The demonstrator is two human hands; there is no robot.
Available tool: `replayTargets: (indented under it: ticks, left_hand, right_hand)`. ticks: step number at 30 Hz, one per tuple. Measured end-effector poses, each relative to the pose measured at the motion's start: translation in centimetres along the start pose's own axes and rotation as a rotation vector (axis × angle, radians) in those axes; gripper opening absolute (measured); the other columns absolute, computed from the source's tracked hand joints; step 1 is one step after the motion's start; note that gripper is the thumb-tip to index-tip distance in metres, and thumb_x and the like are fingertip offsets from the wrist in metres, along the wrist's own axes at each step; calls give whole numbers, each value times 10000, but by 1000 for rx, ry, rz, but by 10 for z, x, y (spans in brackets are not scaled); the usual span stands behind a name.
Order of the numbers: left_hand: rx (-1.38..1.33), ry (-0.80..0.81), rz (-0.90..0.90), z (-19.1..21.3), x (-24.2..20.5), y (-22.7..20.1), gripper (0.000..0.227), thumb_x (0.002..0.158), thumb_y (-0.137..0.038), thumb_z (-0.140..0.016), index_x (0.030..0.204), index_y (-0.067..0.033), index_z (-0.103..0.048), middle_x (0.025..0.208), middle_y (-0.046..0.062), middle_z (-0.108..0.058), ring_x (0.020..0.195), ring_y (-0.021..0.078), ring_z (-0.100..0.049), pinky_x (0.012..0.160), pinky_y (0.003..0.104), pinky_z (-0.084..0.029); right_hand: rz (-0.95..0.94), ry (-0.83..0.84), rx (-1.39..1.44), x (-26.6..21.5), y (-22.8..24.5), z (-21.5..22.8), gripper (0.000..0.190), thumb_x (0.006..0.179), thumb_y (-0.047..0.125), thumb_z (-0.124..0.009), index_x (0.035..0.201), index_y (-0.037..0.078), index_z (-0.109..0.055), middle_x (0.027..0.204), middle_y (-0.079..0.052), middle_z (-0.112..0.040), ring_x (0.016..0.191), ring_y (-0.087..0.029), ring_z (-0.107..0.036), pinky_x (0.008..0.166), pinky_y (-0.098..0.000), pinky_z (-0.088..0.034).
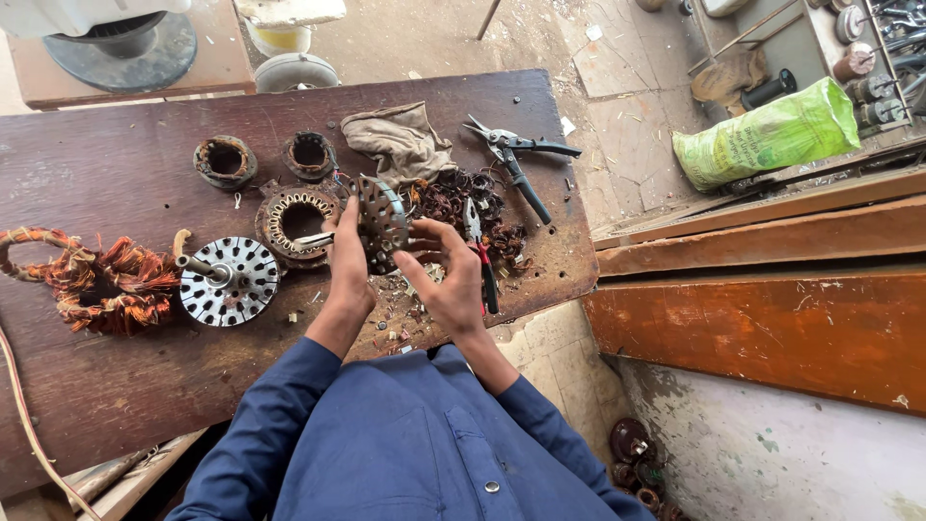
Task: The person uses pliers to cut and remove copper windings from a motor stator on a workbench. They repeatedly cut the wire loops and pull them out, accumulating copper scraps on the table. The person also handles a rotor and other stator parts, placing them aside.
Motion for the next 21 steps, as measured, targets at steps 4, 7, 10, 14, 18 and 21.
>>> replayTargets:
  ticks: [4,7,10,14,18,21]
  left_hand:
    - [155,-99,-240,1,-8,-6,576,986,-403,-644,1333,-34,-371,1139,110,-579,1003,158,-581,856,345,-508]
    - [271,-144,-384,-1,-13,-13,631,1000,-399,-676,1367,14,-372,1263,144,-489,1117,176,-527,945,342,-477]
    - [340,-162,-424,-4,-16,-13,668,1000,-411,-685,1390,26,-363,1293,153,-444,1152,189,-508,986,354,-462]
    - [199,-119,-387,-2,-16,-9,676,962,-400,-691,1381,0,-344,1277,130,-460,1144,185,-517,976,360,-471]
    - [81,-109,-213,0,-4,-6,537,973,-421,-628,1318,-68,-417,1233,107,-554,1118,167,-555,947,349,-492]
    - [32,-75,-87,8,0,3,427,1019,-452,-573,1237,-87,-539,1161,58,-645,1028,131,-609,888,328,-506]
  right_hand:
    - [-42,-66,-83,5,-6,-7,270,956,82,-731,1198,-30,-686,996,-88,-777,849,-111,-706,772,-242,-581]
    - [-122,-93,19,9,-19,-8,250,964,57,-699,1195,-38,-687,990,-70,-758,827,-93,-678,737,-231,-560]
    - [-251,-85,284,11,-37,-10,241,916,21,-694,1150,-25,-662,994,-50,-735,847,-90,-683,745,-236,-578]
    - [-220,-52,207,8,-45,-6,207,906,1,-719,1107,-33,-681,995,-77,-745,884,-104,-685,789,-226,-563]
    - [-263,61,179,10,-47,-2,265,849,44,-802,1079,-25,-689,976,-96,-763,876,-133,-730,786,-258,-602]
    - [-234,80,192,2,-48,-2,297,822,68,-853,1052,-31,-694,973,-107,-769,886,-142,-739,790,-275,-612]
Point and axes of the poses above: each hand's wrist, its own x-axis towards the middle knuckle, its own z-axis out of the back of the hand, y = z × x, the point moved 5 cm from there along x, towards the middle knuckle
